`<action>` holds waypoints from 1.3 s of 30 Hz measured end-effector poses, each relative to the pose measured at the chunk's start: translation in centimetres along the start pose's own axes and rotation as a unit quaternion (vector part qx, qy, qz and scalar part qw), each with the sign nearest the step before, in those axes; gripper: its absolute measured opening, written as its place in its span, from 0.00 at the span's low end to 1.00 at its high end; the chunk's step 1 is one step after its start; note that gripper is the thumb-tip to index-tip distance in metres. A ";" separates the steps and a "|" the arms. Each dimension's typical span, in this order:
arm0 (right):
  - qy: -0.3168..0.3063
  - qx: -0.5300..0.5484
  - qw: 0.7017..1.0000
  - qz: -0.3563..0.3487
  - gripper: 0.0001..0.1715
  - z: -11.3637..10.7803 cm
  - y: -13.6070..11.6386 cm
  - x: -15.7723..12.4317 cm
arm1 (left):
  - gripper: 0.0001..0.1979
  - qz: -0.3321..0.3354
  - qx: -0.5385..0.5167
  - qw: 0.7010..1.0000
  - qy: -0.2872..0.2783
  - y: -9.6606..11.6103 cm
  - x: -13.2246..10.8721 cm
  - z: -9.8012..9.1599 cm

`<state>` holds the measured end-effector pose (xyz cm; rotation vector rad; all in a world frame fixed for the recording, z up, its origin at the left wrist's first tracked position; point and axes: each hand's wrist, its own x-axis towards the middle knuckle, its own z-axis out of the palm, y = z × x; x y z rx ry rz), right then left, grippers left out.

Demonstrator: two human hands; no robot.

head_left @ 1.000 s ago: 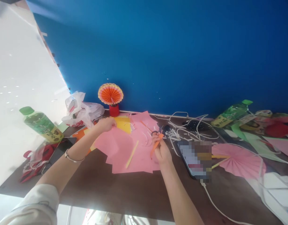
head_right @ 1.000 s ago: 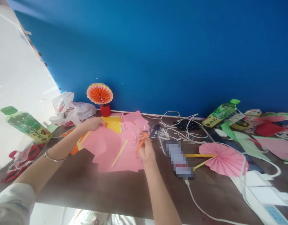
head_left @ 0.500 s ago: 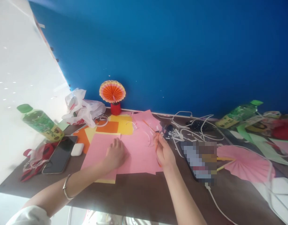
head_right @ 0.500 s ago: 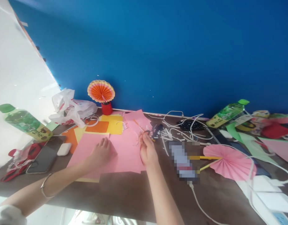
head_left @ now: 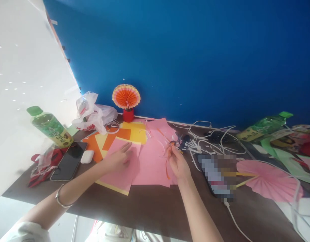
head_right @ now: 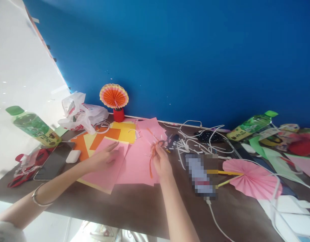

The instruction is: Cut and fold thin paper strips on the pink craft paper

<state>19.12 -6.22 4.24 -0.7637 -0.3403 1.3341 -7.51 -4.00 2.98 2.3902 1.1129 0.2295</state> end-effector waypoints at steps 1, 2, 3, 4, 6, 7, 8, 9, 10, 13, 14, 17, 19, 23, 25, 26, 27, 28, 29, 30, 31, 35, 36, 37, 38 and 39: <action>-0.005 -0.009 1.000 0.008 0.11 0.0 -0.1 -0.1 | 0.20 0.027 -0.010 0.999 -0.020 -0.5 -0.3 -0.5; -0.012 -0.023 0.999 0.020 0.12 0.1 -0.1 -0.2 | 0.19 0.056 -0.020 0.997 -0.038 -0.8 -0.6 -0.9; -0.022 -0.039 0.998 0.036 0.13 0.1 -0.1 -0.4 | 0.19 0.076 -0.031 0.996 -0.038 -1.0 -0.9 -0.9; -0.036 -0.057 0.996 0.055 0.13 0.1 -0.1 -0.6 | 0.20 0.090 -0.036 0.995 -0.033 -0.8 -0.9 -0.7; -0.071 -0.091 0.989 0.089 0.13 0.2 0.0 -0.9 | 0.20 0.104 -0.019 0.994 -0.017 0.0 -0.6 0.5; -0.089 -0.107 0.985 0.098 0.12 0.3 0.1 -1.1 | 0.18 0.111 -0.006 0.994 -0.014 0.7 -0.2 1.4; -0.107 -0.126 0.981 0.104 0.11 0.4 0.2 -1.3 | 0.18 0.121 0.003 0.993 -0.001 1.5 0.3 2.3; -0.124 -0.146 0.976 0.107 0.10 0.5 0.2 -1.5 | 0.19 0.140 0.013 0.990 0.015 2.4 0.9 3.2; -0.138 -0.169 0.970 0.106 0.10 0.6 0.3 -1.7 | 0.21 0.165 0.020 0.986 0.024 3.1 1.5 3.9; -0.154 -0.235 0.955 0.098 0.08 0.7 0.0 -1.9 | 0.23 0.209 0.047 0.975 0.053 4.4 2.6 4.9; -0.152 -0.254 0.950 0.098 0.08 0.7 -0.1 -2.0 | 0.23 0.208 0.062 0.975 0.056 4.3 2.6 4.7; -0.140 -0.303 0.937 0.106 0.08 0.5 -0.6 -1.9 | 0.19 0.205 0.104 0.973 0.037 3.0 1.5 3.0; -0.134 -0.331 0.927 0.116 0.09 0.6 -0.7 -1.7 | 0.20 0.215 0.105 0.971 0.014 1.7 0.5 1.9; -0.140 -0.370 0.909 0.128 0.10 1.5 0.0 -0.8 | 0.21 0.221 0.112 0.968 0.024 0.7 -0.4 1.7; -0.154 -0.409 0.890 0.128 0.11 2.4 0.7 -0.2 | 0.23 0.206 0.119 0.970 0.046 1.3 -0.1 2.7; -0.164 -0.436 0.876 0.127 0.11 3.0 1.1 0.2 | 0.23 0.191 0.127 0.972 0.055 1.8 0.2 3.3; -0.177 -0.464 0.859 0.128 0.12 3.5 1.5 0.6 | 0.22 0.185 0.131 0.972 0.066 2.3 0.5 3.9; -0.190 -0.490 0.840 0.132 0.13 4.1 1.9 1.0 | 0.22 0.174 0.133 0.973 0.076 2.8 0.8 4.3; -0.205 -0.512 0.823 0.138 0.13 4.6 2.2 1.5 | 0.23 0.161 0.133 0.974 0.086 3.2 1.0 4.7; -0.218 -0.531 0.806 0.148 0.13 5.2 2.6 2.0 | 0.23 0.157 0.130 0.974 0.095 3.5 1.1 4.9; -0.229 -0.546 0.791 0.157 0.12 5.6 2.8 2.5 | 0.23 0.159 0.126 0.974 0.098 3.7 1.2 5.0; -0.263 -0.607 0.732 0.164 0.11 6.6 3.6 4.5 | 0.23 0.182 0.123 0.971 0.093 3.2 0.8 4.8; -0.265 -0.628 0.715 0.158 0.11 6.6 3.8 5.0 | 0.22 0.178 0.130 0.971 0.094 2.9 0.7 4.8; -0.266 -0.646 0.699 0.153 0.11 6.6 3.9 5.4 | 0.22 0.170 0.140 0.971 0.099 2.6 0.6 4.8; -0.267 -0.660 0.686 0.150 0.10 6.5 4.0 5.8 | 0.21 0.159 0.152 0.970 0.105 2.5 0.5 4.9; -0.269 -0.668 0.678 0.148 0.10 6.4 4.1 6.1 | 0.22 0.149 0.163 0.969 0.113 2.3 0.5 4.9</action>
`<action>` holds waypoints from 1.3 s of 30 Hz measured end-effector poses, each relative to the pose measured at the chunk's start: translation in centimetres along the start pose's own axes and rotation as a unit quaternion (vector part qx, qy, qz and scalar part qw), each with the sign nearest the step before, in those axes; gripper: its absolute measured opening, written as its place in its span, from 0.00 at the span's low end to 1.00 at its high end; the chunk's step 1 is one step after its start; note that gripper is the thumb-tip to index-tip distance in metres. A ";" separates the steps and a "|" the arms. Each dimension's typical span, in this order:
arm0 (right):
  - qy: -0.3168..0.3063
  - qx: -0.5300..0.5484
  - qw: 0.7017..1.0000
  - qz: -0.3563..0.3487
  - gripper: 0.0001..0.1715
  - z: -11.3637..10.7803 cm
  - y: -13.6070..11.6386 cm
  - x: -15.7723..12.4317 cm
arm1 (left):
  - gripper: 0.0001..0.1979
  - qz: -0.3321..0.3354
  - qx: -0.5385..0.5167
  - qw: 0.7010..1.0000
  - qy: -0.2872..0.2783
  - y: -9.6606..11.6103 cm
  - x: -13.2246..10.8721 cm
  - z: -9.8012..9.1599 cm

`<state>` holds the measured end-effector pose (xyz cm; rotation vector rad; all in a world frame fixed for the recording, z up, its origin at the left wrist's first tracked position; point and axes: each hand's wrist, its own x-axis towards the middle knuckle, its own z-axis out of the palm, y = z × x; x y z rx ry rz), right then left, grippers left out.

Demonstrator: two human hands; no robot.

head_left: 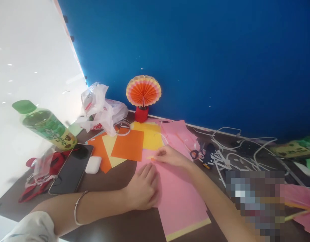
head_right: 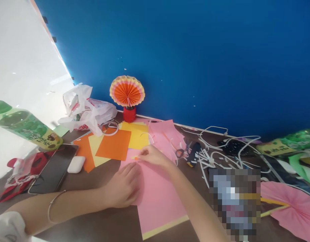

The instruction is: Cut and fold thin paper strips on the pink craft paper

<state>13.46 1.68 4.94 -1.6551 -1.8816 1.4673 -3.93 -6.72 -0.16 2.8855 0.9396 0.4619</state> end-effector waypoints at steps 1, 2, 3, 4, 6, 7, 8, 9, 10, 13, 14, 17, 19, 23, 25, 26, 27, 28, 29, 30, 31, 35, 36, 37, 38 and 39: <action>-0.003 -0.004 1.000 -0.001 0.10 -0.1 0.1 0.2 | 0.23 -0.009 0.012 1.000 0.005 0.0 0.0 0.1; -0.008 -0.003 1.000 -0.002 0.10 -0.1 0.2 0.4 | 0.25 -0.018 0.022 1.000 0.009 0.1 -0.1 0.2; -0.011 -0.003 1.000 -0.003 0.11 -0.1 0.3 0.5 | 0.26 -0.023 0.030 0.999 0.011 0.2 0.0 0.3; -0.013 -0.003 1.000 -0.002 0.11 -0.1 0.3 0.6 | 0.27 -0.026 0.038 0.999 0.014 0.3 0.0 0.4; -0.017 0.000 1.000 0.005 0.12 0.0 0.2 0.8 | 0.25 -0.023 0.051 0.998 0.021 0.6 0.0 0.5; -0.021 0.002 1.000 0.011 0.13 0.1 0.1 0.9 | 0.25 -0.019 0.055 0.998 0.024 0.7 0.0 0.5; -0.024 0.003 1.000 0.016 0.13 0.1 -0.1 1.0 | 0.24 -0.017 0.059 0.998 0.026 0.7 0.0 0.5; -0.029 0.001 0.999 0.022 0.14 0.2 -0.3 1.1 | 0.24 -0.016 0.061 0.998 0.027 0.8 0.0 0.6; -0.038 -0.005 0.999 0.026 0.14 0.3 -0.5 1.2 | 0.24 -0.017 0.062 0.998 0.027 0.8 0.0 0.6; -0.063 -0.030 0.997 0.038 0.15 0.6 -1.0 1.3 | 0.25 -0.022 0.072 0.997 0.026 0.9 -0.1 0.6; -0.066 -0.032 0.996 0.041 0.15 0.6 -1.1 1.4 | 0.26 -0.023 0.077 0.996 0.027 0.9 -0.1 0.6; -0.069 -0.038 0.996 0.043 0.17 0.7 -1.3 1.6 | 0.26 -0.027 0.085 0.996 0.018 1.0 -0.2 0.5; -0.072 -0.049 0.995 0.041 0.18 0.7 -1.3 1.7 | 0.26 -0.029 0.088 0.996 0.009 1.0 -0.2 0.5; -0.064 -0.066 0.995 0.033 0.18 0.7 -1.3 2.0 | 0.26 -0.029 0.098 0.995 0.012 1.0 -0.2 0.5; -0.064 -0.070 0.995 0.032 0.18 0.8 -1.2 2.0 | 0.26 -0.031 0.099 0.994 0.012 1.0 -0.3 0.4; -0.063 -0.071 0.995 0.033 0.17 0.9 -1.2 2.1 | 0.26 -0.033 0.100 0.994 0.012 1.0 -0.2 0.4; -0.061 -0.072 0.995 0.034 0.17 1.0 -1.2 2.1 | 0.26 -0.035 0.101 0.994 0.012 1.1 -0.2 0.3; -0.058 -0.073 0.995 0.034 0.17 1.1 -1.1 2.1 | 0.26 -0.037 0.102 0.994 0.013 1.1 -0.2 0.3; -0.052 -0.072 0.995 0.035 0.16 1.2 -1.1 2.1 | 0.26 -0.040 0.103 0.994 0.013 1.1 -0.2 0.3; -0.045 -0.072 0.996 0.035 0.16 1.3 -1.1 2.0 | 0.26 -0.041 0.103 0.994 0.013 1.1 -0.2 0.3; -0.035 -0.073 0.996 0.036 0.15 1.4 -1.1 2.0 | 0.26 -0.042 0.103 0.994 0.011 1.1 -0.3 0.3; -0.007 -0.085 0.996 0.035 0.15 1.8 -1.2 1.8 | 0.27 -0.038 0.101 0.994 0.010 1.1 -0.4 0.5; -0.008 -0.086 0.996 0.033 0.15 1.8 -1.3 1.8 | 0.27 -0.038 0.104 0.994 0.014 1.1 -0.4 0.5; -0.011 -0.085 0.996 0.031 0.14 1.8 -1.3 1.8 | 0.27 -0.038 0.106 0.993 0.017 1.1 -0.4 0.5; -0.015 -0.084 0.996 0.031 0.13 1.8 -1.3 1.9 | 0.27 -0.039 0.109 0.993 0.020 1.1 -0.4 0.5; -0.018 -0.082 0.996 0.033 0.13 1.7 -1.3 1.9 | 0.27 -0.042 0.111 0.993 0.021 1.1 -0.4 0.4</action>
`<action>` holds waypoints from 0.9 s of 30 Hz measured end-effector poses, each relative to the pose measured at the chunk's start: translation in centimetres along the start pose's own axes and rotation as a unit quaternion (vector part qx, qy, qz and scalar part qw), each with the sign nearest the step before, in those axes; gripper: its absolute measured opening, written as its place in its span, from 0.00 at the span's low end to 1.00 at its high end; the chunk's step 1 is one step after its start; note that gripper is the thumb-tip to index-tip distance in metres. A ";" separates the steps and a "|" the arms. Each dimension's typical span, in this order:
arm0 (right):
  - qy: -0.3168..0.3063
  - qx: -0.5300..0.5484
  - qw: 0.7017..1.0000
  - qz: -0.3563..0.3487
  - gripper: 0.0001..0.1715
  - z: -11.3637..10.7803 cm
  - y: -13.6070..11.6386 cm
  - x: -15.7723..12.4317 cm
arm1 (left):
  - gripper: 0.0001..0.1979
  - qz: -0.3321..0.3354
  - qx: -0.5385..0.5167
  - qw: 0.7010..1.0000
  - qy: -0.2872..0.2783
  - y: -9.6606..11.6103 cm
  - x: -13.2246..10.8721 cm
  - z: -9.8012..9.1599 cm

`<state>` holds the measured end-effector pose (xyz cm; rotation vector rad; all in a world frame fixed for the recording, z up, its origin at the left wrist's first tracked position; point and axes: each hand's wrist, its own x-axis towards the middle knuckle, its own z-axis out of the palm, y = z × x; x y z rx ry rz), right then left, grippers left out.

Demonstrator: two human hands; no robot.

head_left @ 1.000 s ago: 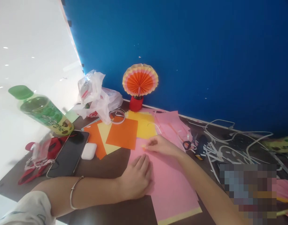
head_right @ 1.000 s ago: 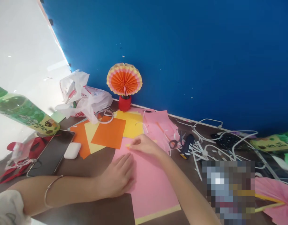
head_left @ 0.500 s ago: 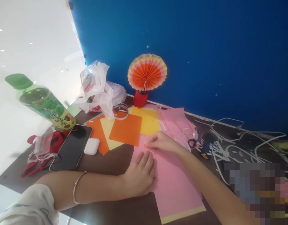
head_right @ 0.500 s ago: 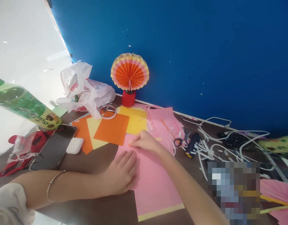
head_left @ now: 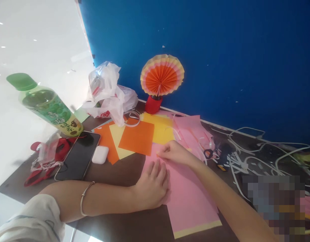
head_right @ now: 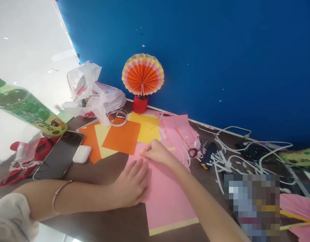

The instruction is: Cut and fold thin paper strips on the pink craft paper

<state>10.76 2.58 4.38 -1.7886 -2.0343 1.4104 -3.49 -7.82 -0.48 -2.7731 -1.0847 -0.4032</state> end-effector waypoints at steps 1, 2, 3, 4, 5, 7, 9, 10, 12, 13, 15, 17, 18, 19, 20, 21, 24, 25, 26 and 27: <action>-0.003 0.001 1.000 0.002 0.12 0.0 0.0 0.0 | 0.26 -0.002 0.001 1.000 -0.001 0.0 0.0 -0.1; -0.004 0.002 1.000 0.004 0.12 -0.1 0.0 0.0 | 0.26 -0.003 0.000 1.000 -0.004 0.0 0.0 -0.2; -0.005 0.003 1.000 0.006 0.12 -0.1 0.0 0.0 | 0.26 -0.004 0.000 1.000 -0.008 0.0 0.1 -0.3; -0.005 0.003 1.000 0.007 0.12 -0.1 0.0 0.0 | 0.26 -0.003 -0.001 1.000 -0.013 0.0 0.1 -0.4; -0.004 0.004 1.000 0.007 0.12 -0.1 0.0 0.0 | 0.26 -0.002 -0.002 1.000 -0.018 -0.1 0.1 -0.5; -0.003 0.006 1.000 0.005 0.12 -0.1 -0.1 0.0 | 0.26 0.000 -0.004 1.000 -0.023 -0.1 0.1 -0.6; -0.006 0.010 1.000 0.002 0.12 -0.1 -0.1 0.0 | 0.26 0.000 -0.006 1.000 -0.023 -0.2 0.1 -0.6; -0.006 0.013 1.000 0.002 0.12 -0.1 -0.1 0.0 | 0.26 0.000 -0.007 1.000 -0.024 -0.2 0.1 -0.6; -0.008 0.017 1.000 0.002 0.13 -0.1 -0.1 0.0 | 0.27 0.001 -0.012 0.999 -0.031 -0.2 0.1 -0.7; -0.008 0.018 1.000 0.002 0.13 -0.1 -0.1 0.0 | 0.27 0.000 -0.013 0.999 -0.036 -0.2 0.1 -0.7; -0.009 0.017 1.000 0.000 0.14 -0.1 -0.1 0.0 | 0.27 -0.002 -0.015 0.999 -0.041 -0.2 0.2 -0.7; -0.007 0.013 1.000 0.000 0.14 0.0 -0.1 0.0 | 0.27 -0.003 -0.015 0.999 -0.039 -0.2 0.2 -0.7; -0.004 0.010 1.000 0.001 0.14 0.0 -0.1 0.0 | 0.27 -0.003 -0.014 0.999 -0.036 -0.2 0.2 -0.7; -0.001 0.007 1.000 0.002 0.14 0.0 -0.1 0.1 | 0.27 -0.003 -0.014 0.999 -0.032 -0.2 0.2 -0.6; 0.002 0.004 1.000 0.004 0.15 0.1 -0.1 0.1 | 0.27 -0.002 -0.015 0.999 -0.029 -0.2 0.2 -0.6; 0.004 0.002 1.000 0.005 0.15 0.1 0.0 0.1 | 0.27 -0.002 -0.017 0.999 -0.028 -0.2 0.2 -0.6; 0.005 0.004 1.000 0.006 0.16 0.1 0.0 0.1 | 0.27 -0.001 -0.031 0.999 -0.035 -0.5 0.3 -0.7; 0.005 0.006 1.000 0.007 0.16 0.1 0.0 0.2 | 0.27 0.000 -0.036 0.999 -0.039 -0.6 0.3 -0.7; 0.005 0.006 1.000 0.009 0.15 0.1 0.0 0.2 | 0.27 0.003 -0.041 0.998 -0.042 -0.7 0.4 -0.8; 0.005 0.006 1.000 0.011 0.15 0.1 0.0 0.2 | 0.27 0.006 -0.043 0.998 -0.042 -0.9 0.4 -0.8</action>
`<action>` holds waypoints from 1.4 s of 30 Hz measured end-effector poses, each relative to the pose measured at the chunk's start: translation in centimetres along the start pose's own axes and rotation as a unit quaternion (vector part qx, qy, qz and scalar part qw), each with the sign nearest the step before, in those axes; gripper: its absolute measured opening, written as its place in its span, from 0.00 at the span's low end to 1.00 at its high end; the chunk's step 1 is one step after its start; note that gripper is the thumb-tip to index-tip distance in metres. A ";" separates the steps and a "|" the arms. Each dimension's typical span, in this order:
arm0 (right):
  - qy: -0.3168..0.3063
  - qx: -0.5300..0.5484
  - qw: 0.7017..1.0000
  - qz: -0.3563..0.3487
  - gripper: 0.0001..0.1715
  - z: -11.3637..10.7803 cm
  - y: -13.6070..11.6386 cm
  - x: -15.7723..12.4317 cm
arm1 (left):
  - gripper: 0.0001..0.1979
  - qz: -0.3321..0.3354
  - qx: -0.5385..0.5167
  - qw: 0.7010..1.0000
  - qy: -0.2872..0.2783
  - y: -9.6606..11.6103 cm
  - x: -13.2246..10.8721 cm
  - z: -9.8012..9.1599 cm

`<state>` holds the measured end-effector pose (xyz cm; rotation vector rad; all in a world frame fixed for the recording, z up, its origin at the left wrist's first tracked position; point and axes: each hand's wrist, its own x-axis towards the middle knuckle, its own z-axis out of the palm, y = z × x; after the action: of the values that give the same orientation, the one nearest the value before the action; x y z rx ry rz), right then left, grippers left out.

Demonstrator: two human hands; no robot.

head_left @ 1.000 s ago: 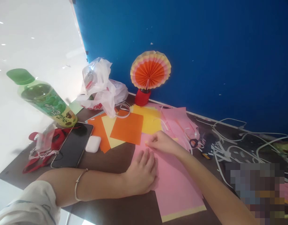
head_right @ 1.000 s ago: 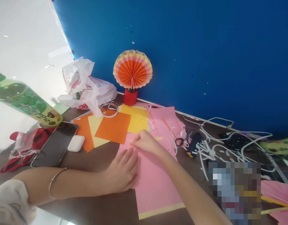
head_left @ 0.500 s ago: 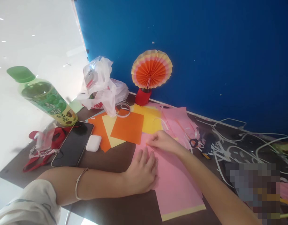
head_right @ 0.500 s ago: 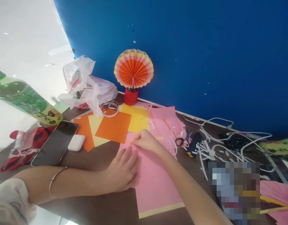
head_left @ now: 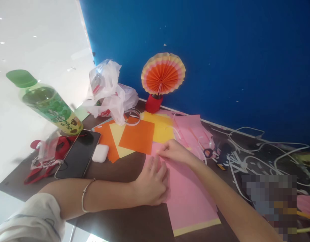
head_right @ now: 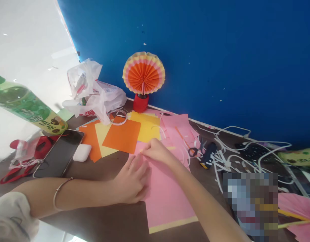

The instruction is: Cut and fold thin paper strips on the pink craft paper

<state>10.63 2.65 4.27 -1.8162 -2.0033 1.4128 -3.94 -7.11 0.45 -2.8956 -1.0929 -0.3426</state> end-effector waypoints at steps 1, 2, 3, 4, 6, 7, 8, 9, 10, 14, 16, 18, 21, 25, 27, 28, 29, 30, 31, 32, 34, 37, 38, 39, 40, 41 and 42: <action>0.001 -0.002 1.000 0.002 0.15 0.0 -0.1 0.0 | 0.27 0.004 0.000 1.000 0.001 -0.1 0.1 0.0; 0.001 -0.005 1.000 0.003 0.15 0.0 -0.1 0.0 | 0.27 0.010 0.001 1.000 0.003 -0.3 0.1 -0.1; 0.001 -0.009 1.000 0.002 0.15 0.0 -0.2 0.0 | 0.27 0.017 0.004 1.000 0.004 -0.4 0.2 -0.1; 0.001 -0.013 1.000 0.000 0.16 0.0 -0.2 0.0 | 0.26 0.026 0.008 1.000 0.005 -0.6 0.3 -0.1; 0.002 -0.022 1.000 -0.005 0.16 0.0 -0.3 0.0 | 0.26 0.047 0.018 0.999 0.002 -0.8 0.5 -0.1; 0.004 -0.026 1.000 -0.008 0.17 0.0 -0.3 0.0 | 0.26 0.059 0.024 0.998 0.000 -0.8 0.5 -0.2; 0.005 -0.030 0.999 -0.009 0.17 0.0 -0.3 0.0 | 0.26 0.068 0.032 0.997 -0.002 -0.8 0.5 -0.2; 0.004 -0.034 0.999 -0.009 0.17 0.0 -0.4 0.0 | 0.26 0.069 0.042 0.997 -0.002 -0.7 0.5 -0.2; 0.002 -0.037 0.999 -0.010 0.17 0.0 -0.4 0.1 | 0.27 0.056 0.054 0.997 0.000 -0.5 0.5 -0.2; -0.004 -0.046 0.999 -0.016 0.18 0.1 -0.3 0.1 | 0.32 -0.036 0.091 0.995 -0.011 0.3 0.2 -0.2; -0.003 -0.051 0.999 -0.014 0.18 0.1 -0.3 0.1 | 0.33 -0.045 0.093 0.994 -0.019 0.5 0.1 -0.2; -0.004 -0.058 0.998 -0.007 0.18 0.1 -0.2 0.1 | 0.33 -0.040 0.090 0.995 -0.018 0.5 0.1 -0.2; -0.007 -0.070 0.998 -0.003 0.17 0.0 -0.3 0.1 | 0.33 -0.037 0.087 0.995 -0.011 0.3 0.1 -0.1; -0.009 -0.071 0.997 -0.010 0.17 -0.1 -0.3 0.2 | 0.33 -0.039 0.082 0.996 -0.018 0.2 0.2 -0.1; -0.008 -0.069 0.998 -0.010 0.17 -0.1 -0.2 0.2 | 0.33 -0.039 0.086 0.995 -0.026 0.2 0.3 -0.3; -0.008 -0.068 0.998 -0.010 0.17 -0.1 -0.2 0.2 | 0.33 -0.040 0.091 0.995 -0.028 0.2 0.3 -0.4; -0.010 -0.068 0.998 -0.012 0.17 -0.1 -0.1 0.2 | 0.33 -0.041 0.097 0.994 -0.028 0.2 0.3 -0.4; -0.012 -0.067 0.998 -0.015 0.16 -0.1 -0.1 0.2 | 0.33 -0.042 0.103 0.993 -0.028 0.2 0.3 -0.5; -0.014 -0.068 0.997 -0.016 0.16 -0.1 -0.1 0.2 | 0.33 -0.042 0.107 0.993 -0.026 0.2 0.3 -0.5; -0.017 -0.069 0.997 -0.015 0.16 -0.1 -0.2 0.2 | 0.33 -0.042 0.109 0.993 -0.024 0.2 0.3 -0.5; -0.017 -0.073 0.997 -0.007 0.16 -0.1 -0.3 0.2 | 0.33 -0.045 0.110 0.993 -0.023 0.2 0.3 -0.5; -0.016 -0.074 0.997 -0.004 0.15 -0.2 -0.5 0.2 | 0.33 -0.052 0.105 0.993 -0.022 0.1 0.3 -0.5; -0.017 -0.073 0.997 -0.006 0.15 -0.2 -0.5 0.2 | 0.33 -0.051 0.102 0.993 -0.023 0.1 0.3 -0.5; -0.016 -0.075 0.997 -0.006 0.15 -0.2 -0.5 0.2 | 0.32 -0.050 0.098 0.994 -0.025 0.1 0.3 -0.5; -0.017 -0.077 0.997 -0.005 0.15 -0.2 -0.4 0.2 | 0.32 -0.048 0.095 0.994 -0.029 0.1 0.3 -0.5; -0.015 -0.083 0.996 -0.002 0.15 -0.1 -0.4 0.2 | 0.32 -0.045 0.092 0.994 -0.034 0.1 0.4 -0.5; -0.012 -0.089 0.996 0.003 0.15 -0.1 -0.4 0.2 | 0.32 -0.044 0.089 0.994 -0.040 0.0 0.4 -0.5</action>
<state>10.36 2.92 4.52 -1.8811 -2.2025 1.3019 -3.70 -6.91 1.01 -2.7330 -1.1981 -0.1252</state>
